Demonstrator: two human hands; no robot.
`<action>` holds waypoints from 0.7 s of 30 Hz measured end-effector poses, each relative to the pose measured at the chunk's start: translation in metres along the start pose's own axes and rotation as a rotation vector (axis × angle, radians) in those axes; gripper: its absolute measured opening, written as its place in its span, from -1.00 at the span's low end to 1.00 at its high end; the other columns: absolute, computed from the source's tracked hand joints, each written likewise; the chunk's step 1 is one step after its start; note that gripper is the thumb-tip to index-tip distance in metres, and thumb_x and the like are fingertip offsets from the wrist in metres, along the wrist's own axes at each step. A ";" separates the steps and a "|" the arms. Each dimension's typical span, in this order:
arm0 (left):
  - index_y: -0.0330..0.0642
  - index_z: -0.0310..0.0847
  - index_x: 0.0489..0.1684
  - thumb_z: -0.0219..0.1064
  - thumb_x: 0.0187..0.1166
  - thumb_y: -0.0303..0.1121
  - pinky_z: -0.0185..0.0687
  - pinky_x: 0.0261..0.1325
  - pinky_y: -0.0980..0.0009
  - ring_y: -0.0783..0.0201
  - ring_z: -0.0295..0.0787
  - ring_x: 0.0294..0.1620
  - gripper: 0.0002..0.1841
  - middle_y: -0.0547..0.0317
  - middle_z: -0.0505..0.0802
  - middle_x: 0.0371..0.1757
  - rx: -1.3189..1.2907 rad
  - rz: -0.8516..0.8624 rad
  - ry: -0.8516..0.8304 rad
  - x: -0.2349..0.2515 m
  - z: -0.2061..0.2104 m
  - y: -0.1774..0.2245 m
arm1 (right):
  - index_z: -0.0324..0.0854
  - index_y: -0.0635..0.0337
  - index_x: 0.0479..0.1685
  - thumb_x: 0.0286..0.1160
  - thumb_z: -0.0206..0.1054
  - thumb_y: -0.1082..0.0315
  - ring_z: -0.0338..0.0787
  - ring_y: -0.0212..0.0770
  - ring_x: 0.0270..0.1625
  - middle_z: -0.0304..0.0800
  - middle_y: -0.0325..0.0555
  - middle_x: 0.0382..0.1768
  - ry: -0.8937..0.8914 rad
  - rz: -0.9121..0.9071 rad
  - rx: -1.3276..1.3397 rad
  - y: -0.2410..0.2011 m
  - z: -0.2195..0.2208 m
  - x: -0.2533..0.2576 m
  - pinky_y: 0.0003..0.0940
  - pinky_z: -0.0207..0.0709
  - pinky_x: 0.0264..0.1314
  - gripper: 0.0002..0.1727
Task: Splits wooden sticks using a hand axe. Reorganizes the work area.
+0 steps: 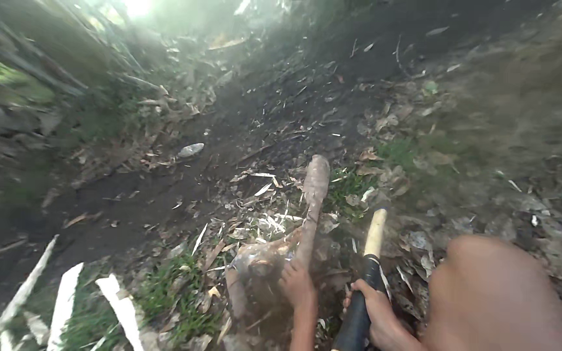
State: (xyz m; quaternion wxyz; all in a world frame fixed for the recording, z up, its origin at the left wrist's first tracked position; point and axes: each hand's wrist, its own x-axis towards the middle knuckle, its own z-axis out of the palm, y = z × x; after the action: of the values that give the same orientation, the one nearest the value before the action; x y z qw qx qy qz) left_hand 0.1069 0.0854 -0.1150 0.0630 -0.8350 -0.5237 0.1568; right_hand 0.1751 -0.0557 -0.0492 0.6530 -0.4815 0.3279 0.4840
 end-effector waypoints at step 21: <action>-0.06 0.32 0.69 0.44 0.47 0.15 0.62 0.31 -0.24 -0.16 0.77 0.31 -0.19 -0.17 0.81 0.30 -0.681 -0.149 -0.529 0.027 0.009 0.008 | 0.51 0.33 -0.23 0.69 0.20 0.36 0.76 -0.12 -0.57 0.68 0.02 -0.56 -0.018 -0.024 0.034 -0.001 0.003 0.000 -0.21 0.76 -0.48 -0.81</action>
State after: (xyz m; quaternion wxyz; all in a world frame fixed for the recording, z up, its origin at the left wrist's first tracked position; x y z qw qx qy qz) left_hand 0.1220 0.1057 -0.1312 -0.3411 -0.6989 -0.6026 0.1789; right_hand 0.1760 -0.0534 -0.0480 0.6698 -0.4698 0.3243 0.4748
